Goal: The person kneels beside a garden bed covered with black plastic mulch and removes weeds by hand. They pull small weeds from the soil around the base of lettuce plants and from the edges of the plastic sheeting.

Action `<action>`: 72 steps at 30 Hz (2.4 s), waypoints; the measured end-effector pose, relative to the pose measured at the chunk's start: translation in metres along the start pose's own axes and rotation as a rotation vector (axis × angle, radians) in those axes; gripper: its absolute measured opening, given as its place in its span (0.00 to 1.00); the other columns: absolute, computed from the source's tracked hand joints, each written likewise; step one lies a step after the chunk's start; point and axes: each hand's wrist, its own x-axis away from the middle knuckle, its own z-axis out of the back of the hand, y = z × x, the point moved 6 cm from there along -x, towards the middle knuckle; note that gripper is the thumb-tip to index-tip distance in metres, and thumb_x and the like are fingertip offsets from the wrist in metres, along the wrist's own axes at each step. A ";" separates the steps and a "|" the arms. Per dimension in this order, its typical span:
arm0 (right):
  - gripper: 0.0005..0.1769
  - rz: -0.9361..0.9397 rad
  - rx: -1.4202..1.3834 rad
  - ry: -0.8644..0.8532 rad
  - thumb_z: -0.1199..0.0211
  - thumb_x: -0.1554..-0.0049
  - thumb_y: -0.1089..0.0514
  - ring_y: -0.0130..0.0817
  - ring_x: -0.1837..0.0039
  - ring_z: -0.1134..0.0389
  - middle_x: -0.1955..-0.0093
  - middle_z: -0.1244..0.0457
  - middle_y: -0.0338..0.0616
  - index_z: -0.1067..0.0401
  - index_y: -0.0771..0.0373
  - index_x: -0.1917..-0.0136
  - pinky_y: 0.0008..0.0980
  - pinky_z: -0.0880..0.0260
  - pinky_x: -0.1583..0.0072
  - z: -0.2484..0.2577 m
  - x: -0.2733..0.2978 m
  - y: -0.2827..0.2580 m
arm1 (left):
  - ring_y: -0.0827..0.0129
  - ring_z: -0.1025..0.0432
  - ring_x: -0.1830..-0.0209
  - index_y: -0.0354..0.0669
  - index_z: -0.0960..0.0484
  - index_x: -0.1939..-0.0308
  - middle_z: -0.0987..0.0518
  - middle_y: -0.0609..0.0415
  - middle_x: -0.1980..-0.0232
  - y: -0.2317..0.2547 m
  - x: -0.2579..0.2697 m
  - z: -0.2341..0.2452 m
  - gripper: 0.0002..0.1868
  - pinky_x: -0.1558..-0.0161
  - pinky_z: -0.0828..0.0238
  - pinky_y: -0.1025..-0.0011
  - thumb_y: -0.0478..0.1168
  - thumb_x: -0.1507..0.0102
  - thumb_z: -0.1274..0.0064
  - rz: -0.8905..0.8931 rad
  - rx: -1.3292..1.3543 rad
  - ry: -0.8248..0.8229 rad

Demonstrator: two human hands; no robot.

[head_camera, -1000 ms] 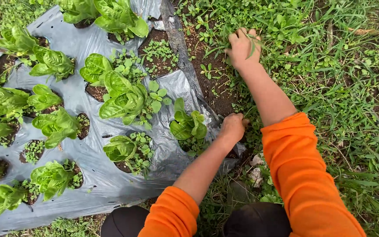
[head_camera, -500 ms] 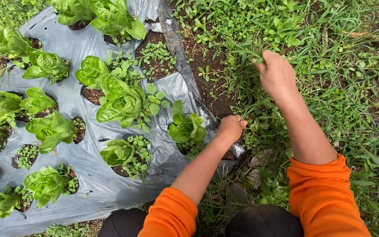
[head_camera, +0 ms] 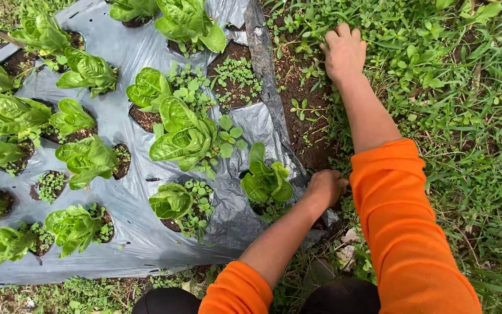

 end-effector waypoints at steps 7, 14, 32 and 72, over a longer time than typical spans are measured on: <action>0.18 -0.292 -0.409 -0.396 0.55 0.24 0.48 0.34 0.60 0.42 0.59 0.42 0.38 0.39 0.55 0.55 0.36 0.37 0.61 0.016 0.073 0.000 | 0.49 0.30 0.63 0.38 0.29 0.71 0.24 0.41 0.65 -0.010 -0.002 -0.005 0.19 0.59 0.36 0.55 0.47 0.32 0.47 -0.093 0.065 0.076; 0.20 -0.113 -0.138 -0.261 0.39 0.33 0.50 0.48 0.45 0.47 0.40 0.48 0.47 0.44 0.56 0.36 0.48 0.40 0.47 0.056 0.013 -0.033 | 0.57 0.37 0.46 0.45 0.31 0.51 0.32 0.48 0.45 0.025 0.039 0.025 0.12 0.45 0.41 0.59 0.48 0.28 0.52 0.101 0.159 -0.036; 0.07 -0.352 -0.588 -0.352 0.49 0.29 0.54 0.44 0.43 0.38 0.44 0.38 0.50 0.41 0.58 0.45 0.53 0.37 0.41 0.056 0.041 0.007 | 0.53 0.30 0.41 0.43 0.24 0.45 0.27 0.45 0.42 0.024 0.040 0.020 0.14 0.40 0.35 0.58 0.46 0.28 0.52 0.096 0.173 0.052; 0.12 -0.009 -0.290 -0.005 0.30 0.43 0.67 0.47 0.52 0.37 0.54 0.40 0.48 0.22 0.71 0.45 0.41 0.24 0.56 -0.007 0.063 -0.039 | 0.47 0.43 0.28 0.42 0.20 0.46 0.33 0.48 0.25 0.021 0.090 0.107 0.21 0.41 0.34 0.42 0.52 0.37 0.44 -0.310 -0.529 0.516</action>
